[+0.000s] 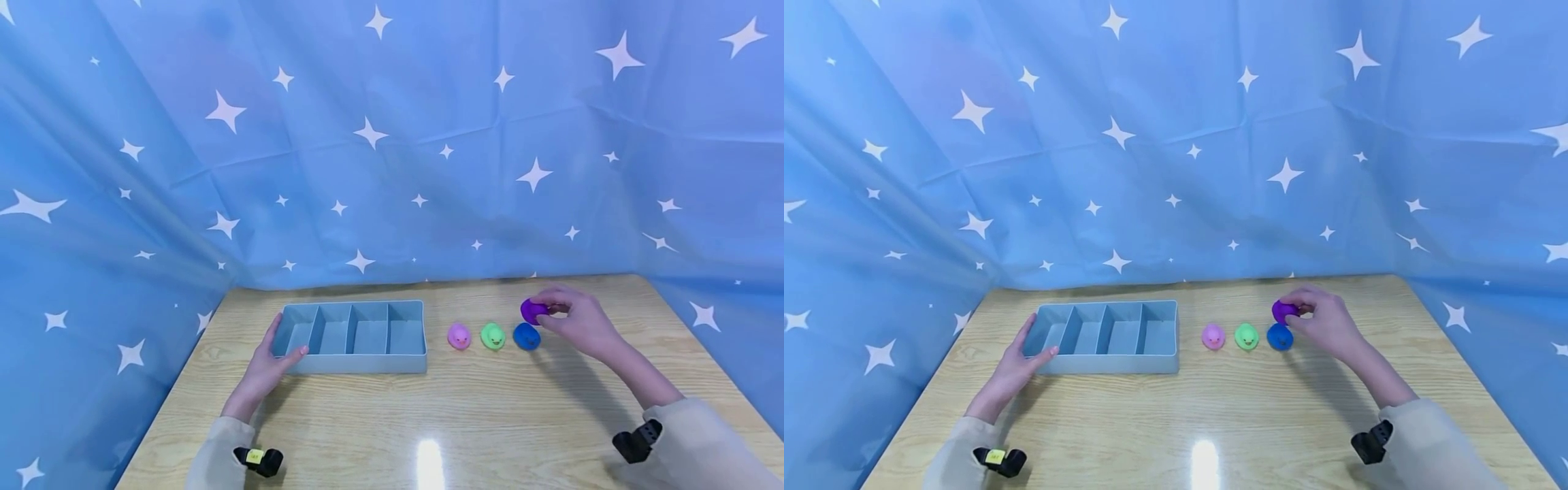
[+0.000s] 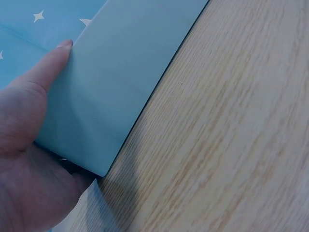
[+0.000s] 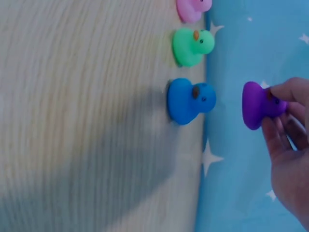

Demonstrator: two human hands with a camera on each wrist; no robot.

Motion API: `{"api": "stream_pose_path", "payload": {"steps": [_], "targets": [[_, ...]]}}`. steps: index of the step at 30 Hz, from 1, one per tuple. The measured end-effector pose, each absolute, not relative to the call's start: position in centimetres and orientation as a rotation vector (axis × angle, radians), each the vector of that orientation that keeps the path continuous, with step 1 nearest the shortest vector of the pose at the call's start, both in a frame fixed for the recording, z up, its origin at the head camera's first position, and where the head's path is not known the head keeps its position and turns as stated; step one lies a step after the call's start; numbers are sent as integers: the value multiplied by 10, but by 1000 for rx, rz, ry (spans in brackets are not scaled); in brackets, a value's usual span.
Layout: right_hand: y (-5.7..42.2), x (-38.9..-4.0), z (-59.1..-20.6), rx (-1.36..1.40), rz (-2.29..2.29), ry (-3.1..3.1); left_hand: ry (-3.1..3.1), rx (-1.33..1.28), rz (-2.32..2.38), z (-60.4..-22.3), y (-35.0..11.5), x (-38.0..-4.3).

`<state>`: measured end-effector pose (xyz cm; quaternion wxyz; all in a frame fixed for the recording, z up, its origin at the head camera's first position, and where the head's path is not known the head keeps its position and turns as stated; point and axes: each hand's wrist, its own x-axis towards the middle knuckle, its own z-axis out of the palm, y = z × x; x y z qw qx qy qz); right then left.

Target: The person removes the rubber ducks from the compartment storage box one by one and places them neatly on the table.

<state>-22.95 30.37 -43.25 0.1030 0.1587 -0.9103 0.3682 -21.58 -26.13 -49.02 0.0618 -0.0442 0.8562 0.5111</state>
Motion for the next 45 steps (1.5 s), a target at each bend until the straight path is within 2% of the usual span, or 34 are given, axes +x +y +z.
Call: {"api": "stream_pose_path", "payload": {"steps": [17, 45], "targets": [[335, -221, -461, 367, 1003, -2703, 2574, -103, 1557, -491, -263, -217], [346, -218, -479, 337, 1041, -2741, 2580, -111, 1539, -490, -263, -216]]}}
